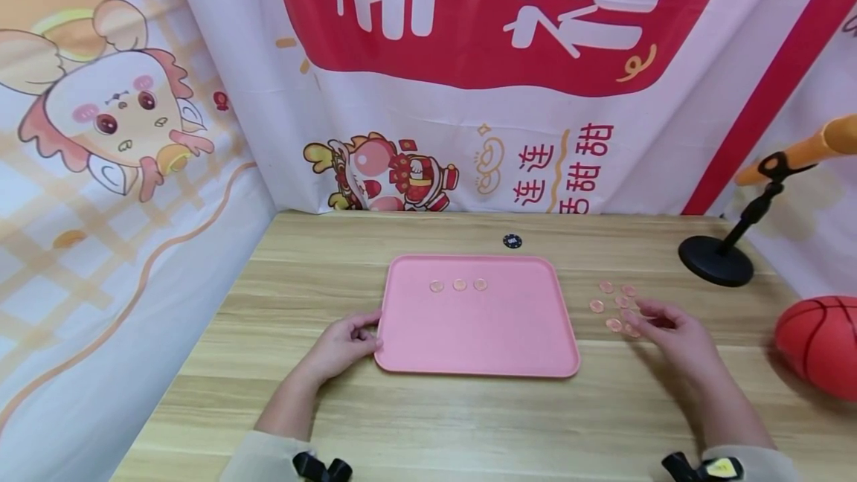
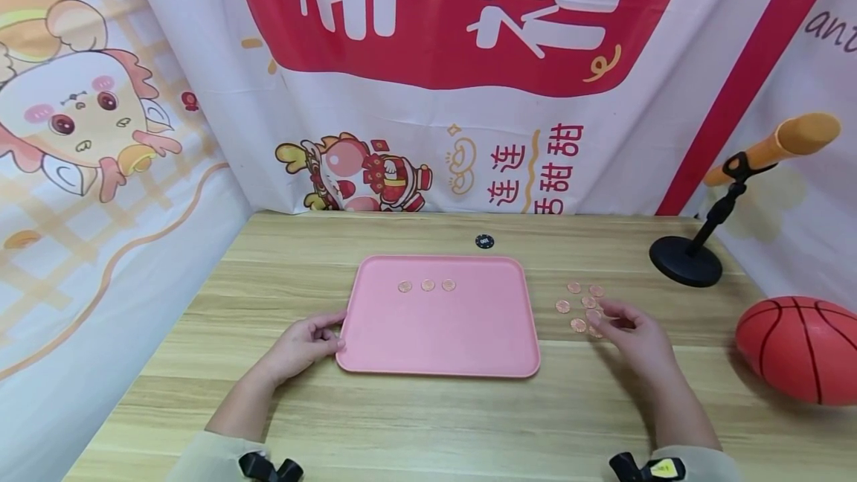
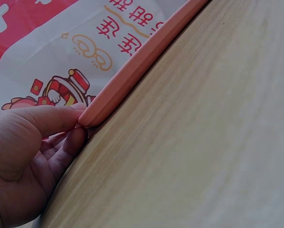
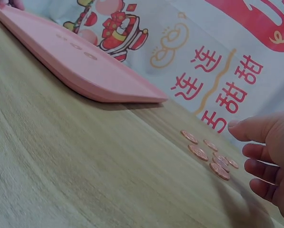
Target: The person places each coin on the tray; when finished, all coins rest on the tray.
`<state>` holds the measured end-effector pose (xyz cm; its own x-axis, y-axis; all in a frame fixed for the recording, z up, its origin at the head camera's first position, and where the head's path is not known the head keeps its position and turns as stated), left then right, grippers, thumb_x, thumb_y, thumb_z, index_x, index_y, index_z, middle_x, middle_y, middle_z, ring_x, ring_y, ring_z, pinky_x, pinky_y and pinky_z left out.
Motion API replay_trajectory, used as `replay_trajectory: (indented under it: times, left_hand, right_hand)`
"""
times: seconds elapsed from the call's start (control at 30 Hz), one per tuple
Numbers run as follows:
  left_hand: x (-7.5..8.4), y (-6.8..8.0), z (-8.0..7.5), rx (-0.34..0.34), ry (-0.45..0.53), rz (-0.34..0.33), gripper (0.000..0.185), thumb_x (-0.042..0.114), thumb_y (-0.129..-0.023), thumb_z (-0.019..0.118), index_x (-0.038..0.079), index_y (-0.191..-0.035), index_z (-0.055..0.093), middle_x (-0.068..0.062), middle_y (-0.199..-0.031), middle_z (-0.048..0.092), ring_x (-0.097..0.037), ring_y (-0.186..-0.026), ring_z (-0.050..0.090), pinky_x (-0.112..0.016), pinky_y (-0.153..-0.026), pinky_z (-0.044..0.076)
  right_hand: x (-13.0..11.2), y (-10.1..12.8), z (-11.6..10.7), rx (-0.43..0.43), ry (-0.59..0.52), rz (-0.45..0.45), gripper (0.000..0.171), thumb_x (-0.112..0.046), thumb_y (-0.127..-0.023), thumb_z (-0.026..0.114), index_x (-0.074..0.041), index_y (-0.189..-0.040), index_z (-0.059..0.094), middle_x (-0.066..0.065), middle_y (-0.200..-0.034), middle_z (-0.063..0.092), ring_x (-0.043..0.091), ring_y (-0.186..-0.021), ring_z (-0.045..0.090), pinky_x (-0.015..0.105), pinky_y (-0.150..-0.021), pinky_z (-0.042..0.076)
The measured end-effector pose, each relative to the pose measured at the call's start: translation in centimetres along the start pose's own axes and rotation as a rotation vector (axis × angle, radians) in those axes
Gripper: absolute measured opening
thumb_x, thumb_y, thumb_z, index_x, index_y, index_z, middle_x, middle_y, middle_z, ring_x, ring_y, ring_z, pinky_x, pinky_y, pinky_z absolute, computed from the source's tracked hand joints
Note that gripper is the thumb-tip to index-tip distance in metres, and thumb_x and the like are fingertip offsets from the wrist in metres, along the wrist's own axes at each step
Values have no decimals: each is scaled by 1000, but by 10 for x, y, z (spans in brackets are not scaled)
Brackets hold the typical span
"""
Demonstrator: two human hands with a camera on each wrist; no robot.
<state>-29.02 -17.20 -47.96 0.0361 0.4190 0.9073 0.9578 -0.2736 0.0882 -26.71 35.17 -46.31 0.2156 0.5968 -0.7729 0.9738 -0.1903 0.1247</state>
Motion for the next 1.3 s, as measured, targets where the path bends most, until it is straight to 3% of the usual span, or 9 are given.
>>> replay_trajectory:
  times: [0.1, 0.17, 0.37, 0.47, 0.6, 0.87, 1.3]
  left_hand:
    - [0, 0, 0, 3, -2, -2, 55, 10, -87, 72, -3, -137, 53, -15, -107, 60, -11, -84, 58, -18, -71, 49]
    - [0, 0, 0, 5, -2, -3, 55, 10, -87, 72, -3, -137, 54, -15, -107, 60, -11, -84, 58, -18, -71, 49]
    - [2, 1, -1, 2, -3, 5, 55, 11, -87, 72, -3, -137, 53, -15, -108, 60, -11, -84, 57, -18, -71, 49]
    - [1, 1, -1, 4, -3, 1, 55, 11, -87, 72, -2, -137, 53, -15, -108, 60, -11, -84, 57, -18, -71, 49]
    - [2, 1, -1, 6, -3, 1, 56, 12, -87, 72, -2, -137, 53, -15, -107, 60, -11, -85, 57, -18, -71, 49]
    - [3, 2, -2, 6, -11, 1, 56, 14, -87, 73, -1, -138, 53, -14, -108, 60, -12, -85, 56, -18, -71, 48]
    - [3, 1, 1, -8, -2, 4, 56, 11, -88, 71, -4, -138, 51, -17, -112, 61, -11, -85, 57, -18, -71, 49]
  right_hand:
    - [1, 2, -1, 10, 23, -37, 69, -48, -90, 66, 0, -138, 52, 9, -121, 62, -13, -85, 46, 15, -74, 41]
    - [3, 3, -1, 12, 56, -43, 69, -48, -90, 67, 1, -137, 53, 17, -126, 60, -9, -88, 48, 17, -75, 41]
    - [13, 0, 6, -37, 109, 16, 79, -59, -88, 62, 2, -138, 51, 27, -134, 54, 32, -112, 53, 40, -87, 44]
    - [17, -2, 8, -51, 128, 27, 80, -62, -88, 60, 2, -136, 53, 28, -134, 54, 40, -117, 51, 51, -91, 44]
    - [20, -3, 8, -51, 170, 36, 81, -65, -87, 58, 1, -134, 55, 29, -134, 53, 43, -118, 50, 58, -94, 41]
    - [11, -3, 6, -16, 251, -58, 65, -54, -91, 61, 3, -124, 63, 30, -125, 59, 45, -114, 52, 58, -91, 40]
    - [12, -7, 9, -69, 296, -39, 68, -56, -92, 58, 5, -121, 63, 29, -121, 60, 43, -109, 55, 58, -91, 42]
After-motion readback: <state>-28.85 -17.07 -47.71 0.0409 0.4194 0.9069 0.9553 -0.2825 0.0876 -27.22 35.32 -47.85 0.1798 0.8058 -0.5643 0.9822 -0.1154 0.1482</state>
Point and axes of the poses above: each hand's wrist, its own y-axis away from the middle knuckle, its own z-axis out of the palm, x = y × z, the point moved 10 cm from there along -y, towards the middle knuckle
